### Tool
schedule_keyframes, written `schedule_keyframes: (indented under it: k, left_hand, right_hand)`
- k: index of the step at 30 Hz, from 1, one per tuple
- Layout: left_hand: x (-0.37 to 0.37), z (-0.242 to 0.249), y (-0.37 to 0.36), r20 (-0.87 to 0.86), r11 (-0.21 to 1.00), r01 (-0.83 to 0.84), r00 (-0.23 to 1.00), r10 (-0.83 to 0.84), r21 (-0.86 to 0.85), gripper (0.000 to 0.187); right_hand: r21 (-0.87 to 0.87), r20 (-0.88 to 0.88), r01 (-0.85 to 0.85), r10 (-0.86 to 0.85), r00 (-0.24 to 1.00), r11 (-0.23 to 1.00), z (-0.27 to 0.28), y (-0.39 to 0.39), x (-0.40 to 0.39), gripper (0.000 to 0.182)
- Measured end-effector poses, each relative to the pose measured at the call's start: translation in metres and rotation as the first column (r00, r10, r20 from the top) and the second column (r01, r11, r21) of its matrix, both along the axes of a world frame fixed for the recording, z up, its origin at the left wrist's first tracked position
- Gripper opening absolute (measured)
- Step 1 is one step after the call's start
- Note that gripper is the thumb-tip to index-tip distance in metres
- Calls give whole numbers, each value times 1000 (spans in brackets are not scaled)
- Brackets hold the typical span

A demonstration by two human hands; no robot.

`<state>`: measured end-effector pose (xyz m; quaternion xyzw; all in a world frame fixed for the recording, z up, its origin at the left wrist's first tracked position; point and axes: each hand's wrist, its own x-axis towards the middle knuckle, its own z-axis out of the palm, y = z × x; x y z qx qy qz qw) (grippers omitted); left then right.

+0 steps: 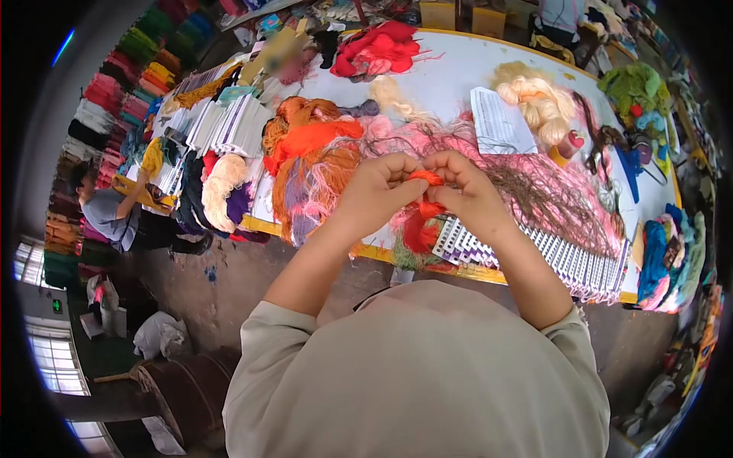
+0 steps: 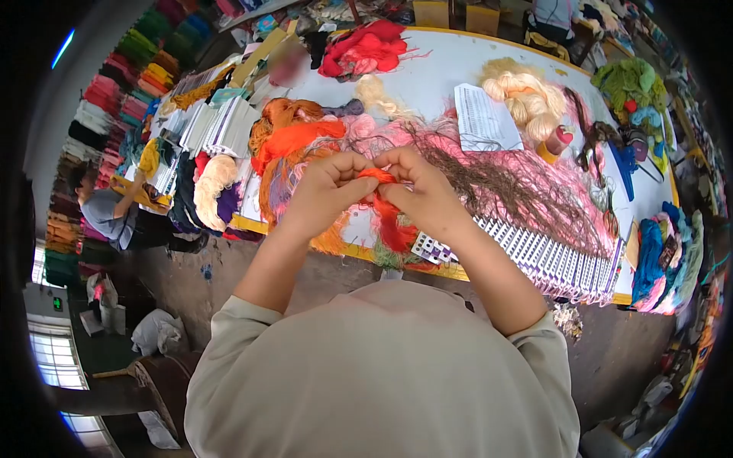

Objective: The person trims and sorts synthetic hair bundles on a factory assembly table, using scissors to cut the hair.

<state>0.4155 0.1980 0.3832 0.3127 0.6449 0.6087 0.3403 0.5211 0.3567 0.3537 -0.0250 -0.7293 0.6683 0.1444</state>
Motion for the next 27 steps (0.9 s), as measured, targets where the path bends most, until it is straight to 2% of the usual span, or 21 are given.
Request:
schedule_keyframes:
  k: [2, 3, 4, 5, 7, 8, 9, 10, 11, 12, 13, 15, 17, 19, 20, 21, 22, 23, 25, 26, 27]
  left_hand:
    - [-6, 7, -2, -23, 998, 23, 999, -24, -64, 18]
    - [-9, 11, -4, -13, 984, 133, 991, -135, -117, 19]
    - [-11, 12, -6, 5, 955, 242, 970, -244, -169, 20]
    - [-12, 12, -7, 8, 955, 243, 969, -245, -172, 20]
    - [-16, 13, -7, 29, 941, 307, 951, -306, -140, 23]
    - [-19, 14, -7, 30, 941, 309, 951, -308, -138, 23]
    - [-22, 16, -7, 69, 964, 261, 964, -258, -40, 23]
    - [-23, 18, -6, 113, 977, 206, 971, -211, 56, 23]
    - [-23, 19, -5, 181, 986, 140, 971, -155, 92, 18]
    - [-24, 18, -3, 183, 986, 139, 971, -154, 92, 18]
    - [-26, 17, -1, 200, 979, 161, 962, -184, 127, 16]
    - [-28, 16, 4, 218, 969, 188, 951, -220, 161, 14]
    - [-27, 14, 10, 213, 969, 222, 947, -240, 106, 14]
    - [-31, 19, 10, 253, 966, 255, 933, -257, 41, 15]
    - [-31, 23, 11, 289, 957, 289, 918, -271, -21, 16]
    - [-27, 27, 12, 247, 978, 203, 951, -185, -50, 17]
    - [-30, 29, 8, 256, 957, 275, 935, -245, -88, 18]
    - [-39, 28, 1, 265, 931, 345, 915, -305, -122, 20]
    - [-48, 21, -12, 261, 800, 509, 858, -443, -316, 28]
    - [-53, 16, -18, 266, 715, 578, 816, -513, -394, 31]
    - [-59, 10, -22, 295, 670, 658, 753, -589, -343, 34]
  right_hand:
    - [-471, 76, -130, 187, 979, 873, 5, 11, 0, 36]
    - [-592, -17, -185, 217, 976, 785, 7, 17, -1, 37]
    - [-653, -68, -220, 234, 970, 725, 7, 23, 0, 38]
    - [-706, -121, -256, 245, 962, 660, 7, 26, 1, 40]
    - [-712, -135, -277, 262, 956, 645, 5, 32, 2, 41]
    - [-673, -113, -302, 310, 944, 675, 3, 36, 3, 42]
    - [-631, -88, -329, 357, 930, 702, 2, 37, 4, 42]
    - [-505, -17, -318, 359, 933, 803, 5, 35, 6, 43]
    - [-363, 55, -308, 350, 935, 880, 7, 32, 8, 44]
    - [-40, 66, -347, 349, 935, 937, 5, 32, 6, 43]
    - [-42, 67, -346, 348, 935, 937, -2, 33, 4, 43]
    - [390, -72, -125, 165, 984, 912, -17, 35, -2, 38]
    - [289, -134, -129, 173, 976, 949, -1, 26, -5, 36]
    - [-163, -42, -229, 225, 973, 960, 4, 17, -5, 35]
    - [-254, 115, -254, 290, 950, 933, 4, 23, -6, 32]
    - [-227, 138, -240, 274, 952, 944, 9, 30, -5, 32]
    - [-201, 164, -224, 258, 952, 954, 13, 39, -4, 31]
    - [-288, 126, -121, 162, 979, 950, 13, 48, -3, 26]
    - [-543, -74, -116, 90, 993, 832, 23, 65, 2, 23]
    - [-552, -109, -79, 23, 994, 830, 22, 72, 1, 20]
    - [-503, -73, -39, 2, 997, 864, 17, 77, 1, 20]
